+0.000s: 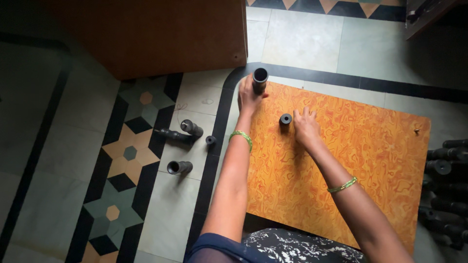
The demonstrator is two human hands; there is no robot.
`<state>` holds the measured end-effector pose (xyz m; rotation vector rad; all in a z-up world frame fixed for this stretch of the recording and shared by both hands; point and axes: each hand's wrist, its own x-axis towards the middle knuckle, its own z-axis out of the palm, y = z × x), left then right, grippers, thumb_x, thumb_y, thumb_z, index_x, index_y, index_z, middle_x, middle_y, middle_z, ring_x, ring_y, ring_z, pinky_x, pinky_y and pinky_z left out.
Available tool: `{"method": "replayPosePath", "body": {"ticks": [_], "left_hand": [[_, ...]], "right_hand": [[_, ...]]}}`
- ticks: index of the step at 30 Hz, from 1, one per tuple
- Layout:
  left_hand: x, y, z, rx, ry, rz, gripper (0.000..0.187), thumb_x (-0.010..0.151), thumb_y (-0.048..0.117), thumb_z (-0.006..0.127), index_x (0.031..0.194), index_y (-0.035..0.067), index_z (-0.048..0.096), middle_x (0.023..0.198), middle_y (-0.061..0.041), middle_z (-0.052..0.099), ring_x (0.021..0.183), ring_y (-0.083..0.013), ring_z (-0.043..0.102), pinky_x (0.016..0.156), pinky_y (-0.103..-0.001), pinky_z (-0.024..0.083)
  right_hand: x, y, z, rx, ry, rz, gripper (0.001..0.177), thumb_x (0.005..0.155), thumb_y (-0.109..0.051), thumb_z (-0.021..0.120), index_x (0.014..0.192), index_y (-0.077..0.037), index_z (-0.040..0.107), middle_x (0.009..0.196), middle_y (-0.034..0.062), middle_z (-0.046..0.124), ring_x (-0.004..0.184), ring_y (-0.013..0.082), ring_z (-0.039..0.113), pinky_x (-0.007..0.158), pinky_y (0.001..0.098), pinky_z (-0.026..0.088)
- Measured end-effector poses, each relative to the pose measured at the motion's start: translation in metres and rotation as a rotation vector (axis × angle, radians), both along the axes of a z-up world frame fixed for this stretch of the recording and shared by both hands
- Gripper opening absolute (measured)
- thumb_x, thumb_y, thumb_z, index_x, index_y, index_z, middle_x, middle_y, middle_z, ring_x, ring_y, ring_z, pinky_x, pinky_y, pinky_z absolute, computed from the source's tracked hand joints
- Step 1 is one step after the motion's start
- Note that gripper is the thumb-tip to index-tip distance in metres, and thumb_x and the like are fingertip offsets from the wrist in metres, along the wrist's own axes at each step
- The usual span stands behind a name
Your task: The person assembles a small wooden table by inserting cylindrical metal legs into pre-drilled holes in the tabletop. They handle the tabletop and multiple legs, inserting them one by one and adjusting the tabletop position.
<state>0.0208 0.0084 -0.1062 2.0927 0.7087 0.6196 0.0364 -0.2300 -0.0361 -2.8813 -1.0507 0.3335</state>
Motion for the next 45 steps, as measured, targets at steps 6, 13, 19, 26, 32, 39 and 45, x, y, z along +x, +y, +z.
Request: {"method": "replayPosePath", "body": {"ticks": [6, 13, 19, 26, 32, 39, 45], "left_hand": [[-0.010, -0.004, 0.025, 0.045, -0.209, -0.094, 0.102, 0.056, 0.007, 0.089, 0.149, 0.007, 0.046, 0.141, -0.023, 0.058, 0.130, -0.0415, 0.058, 0.106, -0.049, 0.051], [-0.006, -0.006, 0.034, 0.009, 0.072, 0.023, 0.100, 0.052, 0.015, 0.102, 0.140, 0.012, 0.052, 0.133, -0.017, 0.062, 0.125, -0.0350, 0.058, 0.106, -0.043, 0.048], [-0.015, -0.006, 0.012, -0.037, -0.132, -0.051, 0.065, 0.081, 0.003, 0.083, 0.139, 0.013, 0.055, 0.133, -0.014, 0.065, 0.124, -0.0300, 0.062, 0.103, -0.039, 0.053], [-0.014, -0.007, 0.012, 0.221, -0.190, 0.068, 0.076, 0.050, 0.010, 0.094, 0.120, 0.014, 0.064, 0.122, -0.021, 0.064, 0.109, -0.0370, 0.063, 0.090, -0.045, 0.051], [-0.012, -0.002, 0.010, 0.104, 0.041, -0.017, 0.068, 0.078, 0.008, 0.087, 0.139, 0.020, 0.062, 0.127, -0.006, 0.071, 0.119, -0.0276, 0.069, 0.101, -0.045, 0.053], [-0.005, -0.003, 0.001, 0.147, -0.208, -0.011, 0.093, 0.058, 0.012, 0.091, 0.143, 0.011, 0.051, 0.128, -0.019, 0.062, 0.115, -0.0386, 0.059, 0.096, -0.044, 0.048], [-0.004, -0.001, 0.001, 0.107, 0.044, 0.039, 0.083, 0.059, 0.010, 0.098, 0.133, 0.016, 0.061, 0.118, -0.012, 0.068, 0.110, -0.0321, 0.066, 0.092, -0.046, 0.049]], "right_hand": [[0.003, 0.000, -0.001, 0.007, -0.005, -0.002, 0.052, 0.074, 0.008, 0.068, 0.121, -0.006, 0.054, 0.125, 0.0231, 0.046, 0.113, 0.0460, 0.052, 0.077, 0.0504, 0.060], [0.004, 0.000, -0.003, 0.023, -0.019, -0.004, 0.049, 0.075, 0.008, 0.068, 0.120, -0.006, 0.054, 0.125, 0.0225, 0.047, 0.114, 0.0456, 0.053, 0.076, 0.0512, 0.060], [0.002, 0.001, -0.001, -0.019, 0.015, -0.025, 0.055, 0.073, 0.009, 0.069, 0.123, -0.007, 0.053, 0.127, 0.0222, 0.045, 0.116, 0.0454, 0.052, 0.078, 0.0514, 0.060], [0.001, 0.002, 0.006, -0.028, 0.021, -0.021, 0.060, 0.072, 0.010, 0.068, 0.127, -0.007, 0.052, 0.128, 0.0225, 0.045, 0.117, 0.0454, 0.051, 0.079, 0.0506, 0.060], [0.003, 0.003, -0.005, -0.004, 0.006, -0.037, 0.053, 0.077, 0.005, 0.069, 0.126, -0.008, 0.053, 0.128, 0.0218, 0.045, 0.116, 0.0455, 0.051, 0.077, 0.0531, 0.060], [0.007, 0.001, -0.011, -0.014, -0.017, -0.032, 0.056, 0.074, 0.007, 0.069, 0.126, -0.009, 0.054, 0.128, 0.0213, 0.046, 0.116, 0.0447, 0.051, 0.075, 0.0520, 0.061], [0.005, 0.003, -0.010, 0.009, -0.035, -0.035, 0.054, 0.074, 0.005, 0.070, 0.123, -0.008, 0.054, 0.127, 0.0210, 0.047, 0.115, 0.0439, 0.052, 0.075, 0.0516, 0.060]]}}
